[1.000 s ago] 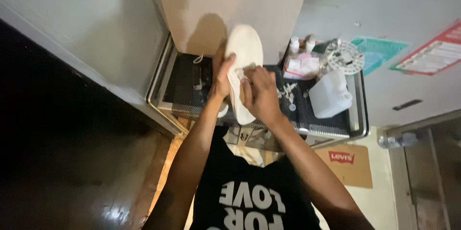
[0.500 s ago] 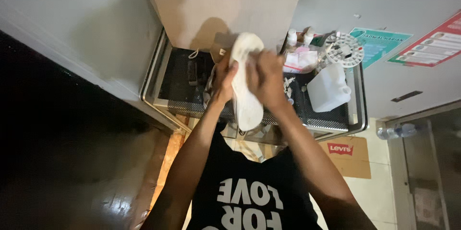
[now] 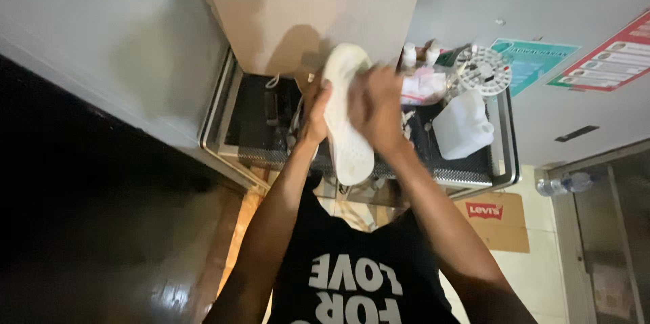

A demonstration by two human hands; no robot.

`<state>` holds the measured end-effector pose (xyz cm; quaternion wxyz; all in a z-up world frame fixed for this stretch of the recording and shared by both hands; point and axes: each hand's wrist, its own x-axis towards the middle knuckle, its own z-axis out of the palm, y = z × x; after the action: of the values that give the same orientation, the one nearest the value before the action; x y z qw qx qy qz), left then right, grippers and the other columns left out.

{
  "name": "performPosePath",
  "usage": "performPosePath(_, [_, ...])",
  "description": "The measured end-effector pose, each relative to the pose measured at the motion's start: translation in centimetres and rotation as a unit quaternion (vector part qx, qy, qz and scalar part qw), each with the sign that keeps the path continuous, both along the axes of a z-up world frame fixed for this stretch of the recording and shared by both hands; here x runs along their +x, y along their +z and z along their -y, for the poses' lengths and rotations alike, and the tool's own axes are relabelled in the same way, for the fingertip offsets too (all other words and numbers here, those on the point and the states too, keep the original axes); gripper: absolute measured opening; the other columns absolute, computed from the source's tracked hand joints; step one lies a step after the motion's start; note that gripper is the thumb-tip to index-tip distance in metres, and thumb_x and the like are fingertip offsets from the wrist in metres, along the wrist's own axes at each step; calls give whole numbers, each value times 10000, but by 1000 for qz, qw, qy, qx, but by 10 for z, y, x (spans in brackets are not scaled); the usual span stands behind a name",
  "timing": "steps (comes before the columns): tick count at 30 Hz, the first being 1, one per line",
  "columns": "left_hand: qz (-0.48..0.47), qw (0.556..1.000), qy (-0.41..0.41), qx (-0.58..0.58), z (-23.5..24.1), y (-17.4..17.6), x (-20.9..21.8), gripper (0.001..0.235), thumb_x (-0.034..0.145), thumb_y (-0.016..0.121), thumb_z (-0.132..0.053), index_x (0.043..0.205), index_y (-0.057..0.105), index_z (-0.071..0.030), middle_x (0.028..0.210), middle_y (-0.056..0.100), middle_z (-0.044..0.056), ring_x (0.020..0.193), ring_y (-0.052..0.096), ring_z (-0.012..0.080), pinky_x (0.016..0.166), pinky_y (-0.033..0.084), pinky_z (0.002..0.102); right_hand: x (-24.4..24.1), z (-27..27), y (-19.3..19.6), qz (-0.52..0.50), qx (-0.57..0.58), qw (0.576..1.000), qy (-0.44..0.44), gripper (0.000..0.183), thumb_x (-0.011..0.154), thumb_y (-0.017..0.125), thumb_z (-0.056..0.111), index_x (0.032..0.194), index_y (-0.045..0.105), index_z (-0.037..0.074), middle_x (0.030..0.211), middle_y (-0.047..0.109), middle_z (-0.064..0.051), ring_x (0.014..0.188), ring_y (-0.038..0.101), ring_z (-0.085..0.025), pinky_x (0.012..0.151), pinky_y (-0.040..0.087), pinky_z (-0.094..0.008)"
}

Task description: The person scrubs the white sole of a beige sneaker with a small brush, focusing on the tread and edges. They then pour a liquid from a white plastic jug onto a cloth and wipe the shoe's sole and upper.

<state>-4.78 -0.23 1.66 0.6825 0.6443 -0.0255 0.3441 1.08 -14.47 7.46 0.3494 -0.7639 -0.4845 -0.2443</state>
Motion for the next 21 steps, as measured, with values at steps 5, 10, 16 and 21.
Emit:
performPosePath(5, [-8, 1000, -9, -21, 20, 22, -16, 568, 1009, 518, -445, 1453, 520, -90, 1310, 596, 134, 1135, 516, 196, 1010, 398, 387, 21, -4, 4, 5, 128, 991, 26, 97, 983, 553, 93, 892, 554, 60, 796, 451, -83, 707, 431, -300, 698, 323, -415])
performPosePath(10, [1, 1000, -9, -9, 22, 40, -21, 535, 982, 558, -442, 1399, 576, -106, 1196, 608, 102, 1053, 516, 193, 930, 404, 360, 11, 1, 6, -21, 166, 985, 43, 141, 1026, 419, 37, 956, 535, -2, 834, 468, -140, 706, 439, -357, 688, 355, -441])
performPosePath(16, [-40, 999, -2, -25, 20, 20, -23, 516, 996, 566, -425, 1399, 571, -103, 1184, 600, 51, 1002, 495, 154, 895, 408, 316, -1, 11, -21, 5, 133, 987, 95, 64, 941, 598, 26, 920, 537, 28, 808, 518, -146, 698, 499, -373, 638, 384, -486])
performPosePath(21, [-40, 998, -35, -19, 39, 42, -25, 561, 910, 647, -445, 1328, 604, -74, 1058, 570, 93, 938, 487, 214, 840, 376, 347, 14, 17, -24, -64, 193, 976, 81, 86, 988, 480, 4, 909, 512, 19, 768, 480, -160, 652, 485, -403, 635, 380, -456])
